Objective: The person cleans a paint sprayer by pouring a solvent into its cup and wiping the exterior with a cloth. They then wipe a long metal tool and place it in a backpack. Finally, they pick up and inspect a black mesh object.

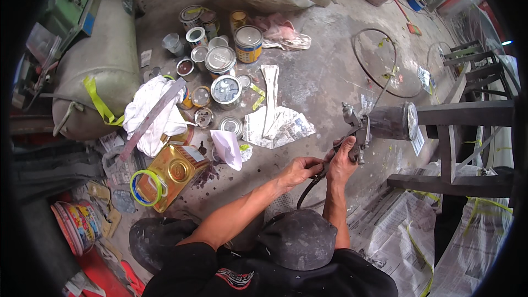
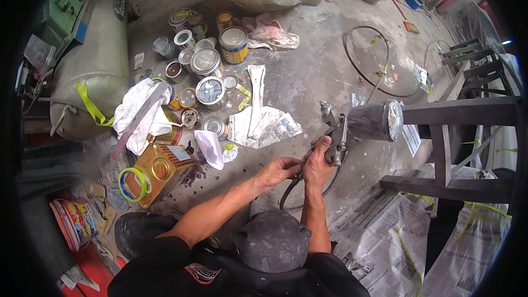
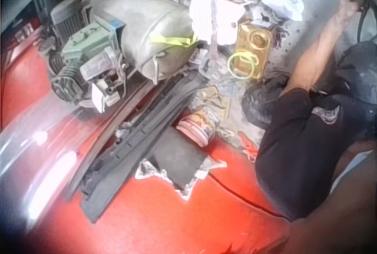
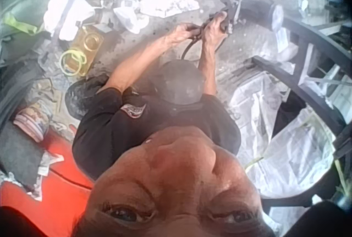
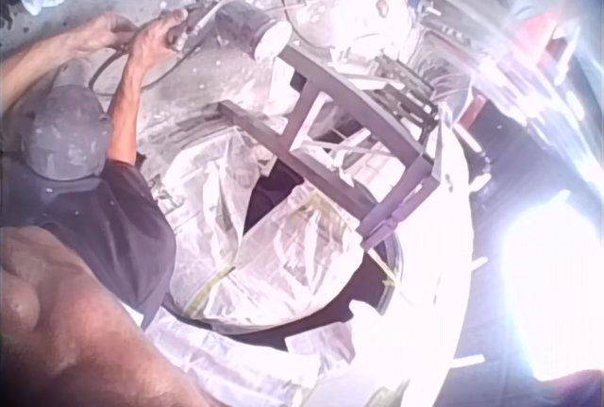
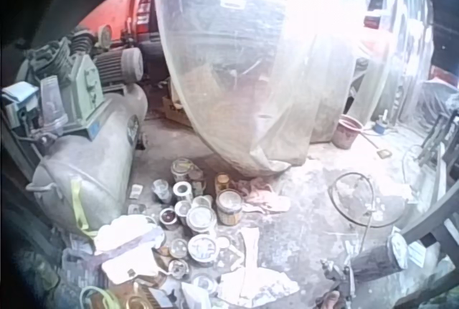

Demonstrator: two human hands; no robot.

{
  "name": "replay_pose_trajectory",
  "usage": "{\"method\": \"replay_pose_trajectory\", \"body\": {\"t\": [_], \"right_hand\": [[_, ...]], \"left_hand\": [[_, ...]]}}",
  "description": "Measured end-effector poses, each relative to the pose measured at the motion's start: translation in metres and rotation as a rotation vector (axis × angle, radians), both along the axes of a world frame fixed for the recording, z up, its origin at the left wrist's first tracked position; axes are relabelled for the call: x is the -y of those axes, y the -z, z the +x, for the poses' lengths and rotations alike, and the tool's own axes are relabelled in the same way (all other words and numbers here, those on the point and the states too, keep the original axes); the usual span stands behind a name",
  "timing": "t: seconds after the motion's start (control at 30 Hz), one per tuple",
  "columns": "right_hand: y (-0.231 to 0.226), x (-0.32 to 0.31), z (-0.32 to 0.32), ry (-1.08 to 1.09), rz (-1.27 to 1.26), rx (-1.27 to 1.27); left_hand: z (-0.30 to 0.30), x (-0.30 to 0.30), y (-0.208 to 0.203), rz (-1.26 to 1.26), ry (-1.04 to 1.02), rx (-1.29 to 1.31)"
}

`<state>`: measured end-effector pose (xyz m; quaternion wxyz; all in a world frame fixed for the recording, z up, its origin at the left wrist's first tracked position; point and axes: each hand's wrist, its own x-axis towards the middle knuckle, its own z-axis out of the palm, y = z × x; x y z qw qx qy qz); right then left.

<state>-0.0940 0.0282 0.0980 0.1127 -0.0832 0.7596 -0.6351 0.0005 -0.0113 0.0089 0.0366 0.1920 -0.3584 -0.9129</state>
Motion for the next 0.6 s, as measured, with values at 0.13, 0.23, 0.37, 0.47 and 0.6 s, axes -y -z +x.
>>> {"method": "replay_pose_trajectory", "body": {"t": [0.13, 0.23, 0.37, 0.47, 0.6], "right_hand": [[-0.001, 0.001, 0.002, 0.003, 0.008, 0.030], [-0.001, 0.002, 0.002, 0.000, 0.010, 0.017], [0.008, -0.002, -0.001, -0.029, -0.023, 0.060], [0.010, -0.002, -0.001, -0.018, -0.088, 0.073], [0.012, -0.002, -0.001, -0.004, -0.085, 0.039]], "left_hand": [[0.000, -0.001, 0.004, 0.019, -0.009, -0.015], [0.001, -0.002, 0.001, 0.021, -0.013, -0.008], [0.001, -0.003, 0.007, 0.004, -0.010, 0.003], [0.001, -0.004, 0.008, 0.024, -0.005, 0.003], [0.001, -0.004, 0.005, 0.056, 0.011, 0.030]]}}
